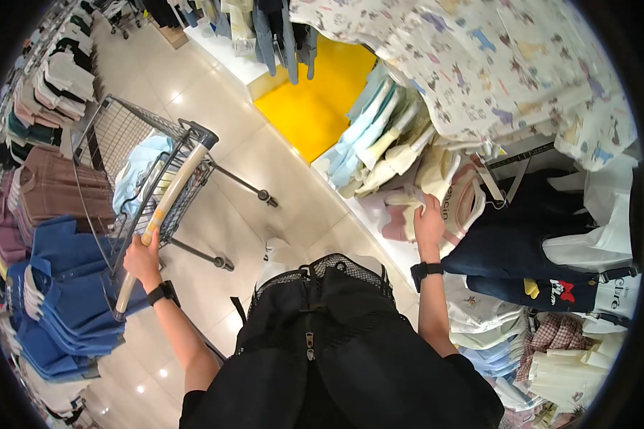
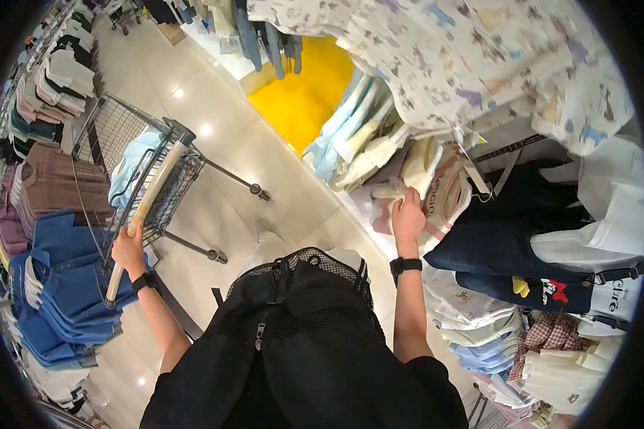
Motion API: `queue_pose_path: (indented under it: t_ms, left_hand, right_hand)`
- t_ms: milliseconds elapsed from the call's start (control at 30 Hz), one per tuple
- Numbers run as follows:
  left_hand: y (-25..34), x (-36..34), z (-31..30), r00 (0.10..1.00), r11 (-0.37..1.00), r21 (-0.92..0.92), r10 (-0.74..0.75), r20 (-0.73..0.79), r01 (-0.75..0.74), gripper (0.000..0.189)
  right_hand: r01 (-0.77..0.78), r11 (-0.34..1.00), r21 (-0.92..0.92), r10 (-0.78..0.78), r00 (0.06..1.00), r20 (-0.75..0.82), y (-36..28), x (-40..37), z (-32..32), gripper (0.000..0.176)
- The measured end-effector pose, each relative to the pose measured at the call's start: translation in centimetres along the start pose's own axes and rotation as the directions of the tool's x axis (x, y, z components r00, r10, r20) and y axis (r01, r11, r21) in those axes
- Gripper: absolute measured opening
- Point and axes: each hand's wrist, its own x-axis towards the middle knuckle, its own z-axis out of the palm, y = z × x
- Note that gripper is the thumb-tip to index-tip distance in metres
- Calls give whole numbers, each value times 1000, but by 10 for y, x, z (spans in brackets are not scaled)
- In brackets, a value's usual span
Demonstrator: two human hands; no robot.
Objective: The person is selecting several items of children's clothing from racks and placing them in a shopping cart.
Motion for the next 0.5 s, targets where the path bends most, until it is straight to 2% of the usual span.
queue_pose_path:
  t_ms: [67, 133, 200, 267, 333, 400, 433, 467, 500]
  left_hand:
    - [-6, 18, 12, 998, 1000, 3, -31, 47, 31, 52]
    - [-11, 36, 22, 998, 999, -22, -28, 50, 29, 52]
    - [-18, 53, 35, 993, 999, -7, -47, 111, 48, 52]
    - [-25, 68, 47, 995, 998, -25, -48, 83, 50, 52]
    - [-30, 85, 60, 997, 998, -37, -50, 55, 52, 53]
    - [-37, 102, 73, 996, 996, -57, -69, 54, 72, 53]
    - [-38, 111, 75, 995, 995, -62, -76, 59, 80, 55]
    - [-44, 118, 78, 995, 995, -56, -82, 58, 86, 55]
    - [-47, 126, 83, 994, 994, -61, -85, 72, 89, 55]
  right_hand:
    - [5, 1000, 8, -4, 997, -73, -25, 7, -2, 42]
    - [156, 978, 139, -153, 988, -28, -70, 15, -4, 41]
    - [197, 971, 134, -210, 973, 94, -109, 27, -6, 43]
    - [153, 985, 74, -163, 976, 142, -121, 37, 10, 43]
    - [75, 997, -16, -75, 996, 45, -98, 39, 40, 45]
    - [-101, 990, -97, 115, 982, 148, -90, 34, 42, 51]
    - [-142, 978, -150, 159, 982, 105, -79, 26, 51, 52]
    - [-216, 959, -181, 244, 958, 149, -82, 18, 46, 50]
    - [-237, 954, -181, 264, 954, 144, -82, 12, 48, 49]
